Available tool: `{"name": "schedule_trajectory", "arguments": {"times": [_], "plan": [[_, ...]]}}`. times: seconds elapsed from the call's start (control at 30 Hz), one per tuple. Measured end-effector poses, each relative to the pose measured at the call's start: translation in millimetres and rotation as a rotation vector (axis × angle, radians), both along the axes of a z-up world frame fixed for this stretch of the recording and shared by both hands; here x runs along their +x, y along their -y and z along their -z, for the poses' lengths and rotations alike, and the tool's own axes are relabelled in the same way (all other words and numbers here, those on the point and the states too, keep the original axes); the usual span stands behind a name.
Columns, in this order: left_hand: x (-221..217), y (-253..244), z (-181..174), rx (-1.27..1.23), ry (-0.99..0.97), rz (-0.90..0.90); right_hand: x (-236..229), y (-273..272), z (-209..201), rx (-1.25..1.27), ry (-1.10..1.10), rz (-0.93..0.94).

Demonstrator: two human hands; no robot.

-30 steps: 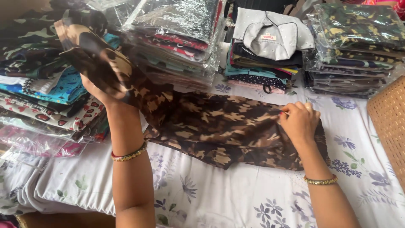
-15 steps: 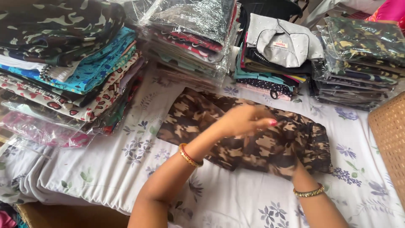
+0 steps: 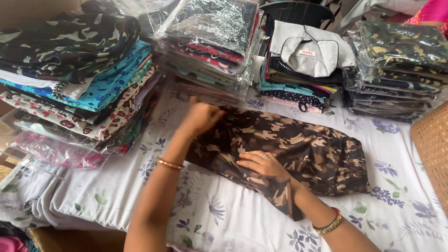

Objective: The person is folding camouflage-patterned trousers and stacking them on a table.

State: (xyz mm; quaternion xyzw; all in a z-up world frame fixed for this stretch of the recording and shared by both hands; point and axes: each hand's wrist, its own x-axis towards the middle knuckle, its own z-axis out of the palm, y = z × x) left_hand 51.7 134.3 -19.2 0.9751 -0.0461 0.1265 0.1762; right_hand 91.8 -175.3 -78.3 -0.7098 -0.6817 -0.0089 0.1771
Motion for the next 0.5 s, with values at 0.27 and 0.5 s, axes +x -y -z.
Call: {"name": "schedule_trajectory", "arguments": {"times": [0.27, 0.5], "plan": [[9, -7, 0, -0.029, 0.628, 0.035, -32, -8, -20, -0.02, -0.115, 0.063], [17, -24, 2, -0.057, 0.196, -0.093, -49, -6, -52, -0.073, -0.241, 0.104]]}}
